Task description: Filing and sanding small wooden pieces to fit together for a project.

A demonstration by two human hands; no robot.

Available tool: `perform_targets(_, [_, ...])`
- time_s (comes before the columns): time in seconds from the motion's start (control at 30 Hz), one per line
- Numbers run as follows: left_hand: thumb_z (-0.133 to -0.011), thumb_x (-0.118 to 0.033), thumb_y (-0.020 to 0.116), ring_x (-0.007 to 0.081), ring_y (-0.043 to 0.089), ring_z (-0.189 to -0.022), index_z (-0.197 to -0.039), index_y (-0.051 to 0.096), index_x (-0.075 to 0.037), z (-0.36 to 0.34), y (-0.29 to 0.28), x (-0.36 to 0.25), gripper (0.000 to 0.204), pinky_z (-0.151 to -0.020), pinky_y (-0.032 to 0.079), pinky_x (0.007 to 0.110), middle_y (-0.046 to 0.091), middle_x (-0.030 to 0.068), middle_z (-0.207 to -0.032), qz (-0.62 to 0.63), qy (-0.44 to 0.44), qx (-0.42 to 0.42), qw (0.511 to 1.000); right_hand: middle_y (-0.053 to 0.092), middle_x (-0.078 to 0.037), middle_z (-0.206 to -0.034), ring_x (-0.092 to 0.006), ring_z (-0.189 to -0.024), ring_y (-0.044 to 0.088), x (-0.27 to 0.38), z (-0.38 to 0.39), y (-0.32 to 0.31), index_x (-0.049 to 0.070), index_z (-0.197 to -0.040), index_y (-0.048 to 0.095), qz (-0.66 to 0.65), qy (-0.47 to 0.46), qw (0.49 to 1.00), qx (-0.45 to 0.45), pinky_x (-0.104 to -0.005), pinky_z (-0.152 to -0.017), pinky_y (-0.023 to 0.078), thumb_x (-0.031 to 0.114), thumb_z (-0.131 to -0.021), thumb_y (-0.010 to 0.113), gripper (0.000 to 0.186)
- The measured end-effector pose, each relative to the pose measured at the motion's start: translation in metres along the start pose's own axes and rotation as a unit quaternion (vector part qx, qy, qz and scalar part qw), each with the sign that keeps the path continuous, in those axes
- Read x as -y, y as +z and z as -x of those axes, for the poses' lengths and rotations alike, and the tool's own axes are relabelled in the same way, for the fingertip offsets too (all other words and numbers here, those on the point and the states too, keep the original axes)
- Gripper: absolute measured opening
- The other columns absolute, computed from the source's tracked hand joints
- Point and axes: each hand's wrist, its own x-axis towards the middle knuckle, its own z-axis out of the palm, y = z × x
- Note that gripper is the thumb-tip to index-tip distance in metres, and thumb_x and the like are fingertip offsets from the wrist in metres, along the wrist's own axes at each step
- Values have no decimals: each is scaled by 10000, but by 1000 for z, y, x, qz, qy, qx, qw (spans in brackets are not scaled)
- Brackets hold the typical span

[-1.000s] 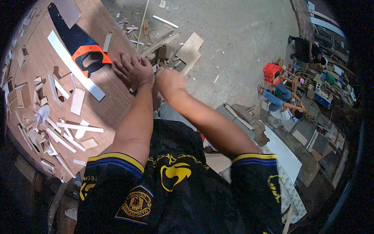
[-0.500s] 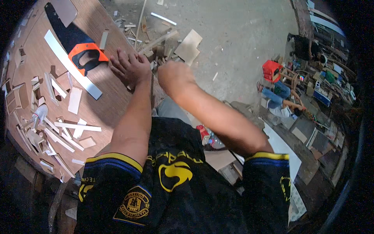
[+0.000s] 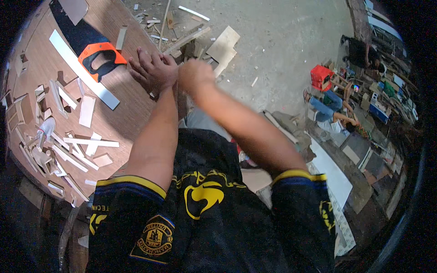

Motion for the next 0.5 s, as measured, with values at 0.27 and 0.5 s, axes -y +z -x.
perform_targets(0.27, [-778,-251,642,501,316,-1361,-888,629,-127,3,4,3,166,-1047,263,691,455,134,-1425,-8,-2,-1,1000,699,-191,-1042,-340,-970,693,9,-7,-4,57,-973,740,-43,83,996,7,-423,-819,565,154,-878,543,240])
perform_targets(0.5, [-790,-269,628,518,317,-1355,-888,626,-125,5,2,6,174,-1046,253,702,447,140,-1432,-11,-7,18,1000,707,-187,-1000,-328,-931,704,1,18,-23,50,-940,744,29,0,999,20,-421,-781,575,150,-872,548,230])
